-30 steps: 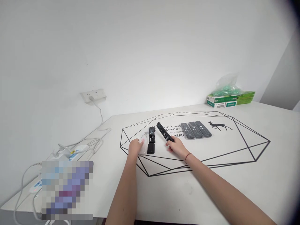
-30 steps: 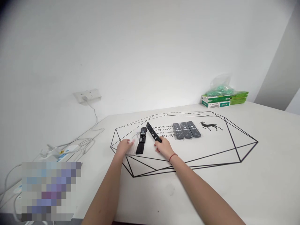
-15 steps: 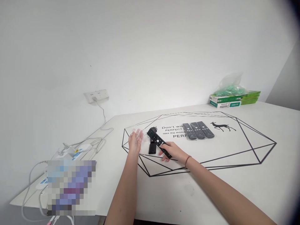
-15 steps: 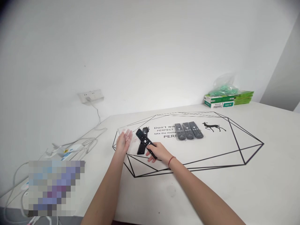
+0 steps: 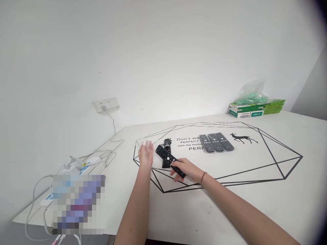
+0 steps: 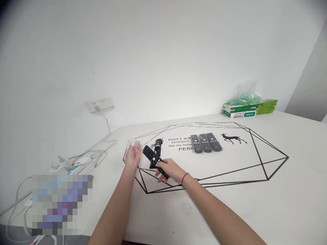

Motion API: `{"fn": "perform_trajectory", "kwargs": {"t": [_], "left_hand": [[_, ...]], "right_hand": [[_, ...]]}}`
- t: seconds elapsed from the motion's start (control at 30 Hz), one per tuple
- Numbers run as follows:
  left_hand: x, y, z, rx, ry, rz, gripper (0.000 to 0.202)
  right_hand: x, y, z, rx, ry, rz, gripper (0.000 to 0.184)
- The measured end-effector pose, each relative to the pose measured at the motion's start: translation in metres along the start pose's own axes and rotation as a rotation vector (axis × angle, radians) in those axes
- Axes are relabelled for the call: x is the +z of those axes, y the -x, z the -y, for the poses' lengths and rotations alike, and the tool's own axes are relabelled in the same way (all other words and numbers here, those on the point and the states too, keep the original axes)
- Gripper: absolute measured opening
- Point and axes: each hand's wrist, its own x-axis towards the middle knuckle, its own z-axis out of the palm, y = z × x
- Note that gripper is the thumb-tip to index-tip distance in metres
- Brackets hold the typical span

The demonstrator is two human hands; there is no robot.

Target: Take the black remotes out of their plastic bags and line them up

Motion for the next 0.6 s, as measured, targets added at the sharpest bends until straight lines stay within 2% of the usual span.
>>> {"fn": "perform_trajectory", "kwargs": {"t": [0.2,0.37,0.5,0.6], "left_hand": [[0.008,0.010,0.007,0.023,-0.065,0.102,0.023],[0.018,0.033,0.018,-0.026,-0.135,0.240,0.024],[0.030,0.057,0.034,-0.137,-0.208,0.343,0.027],[0.036,0.069,0.043,-0.208,-0.278,0.374,0.028]], "right_hand": [[0.001,0.001,0.001,0.043,-0.016,0.030,0.027],[0.001,0.004,0.001,0.058,0.008,0.049,0.036],[-0.001,0.003,-0.001,0.005,0.184,-0.075,0.044],[-0.007,0.002,0.000,-0.079,0.185,-0.163,0.036]]}}
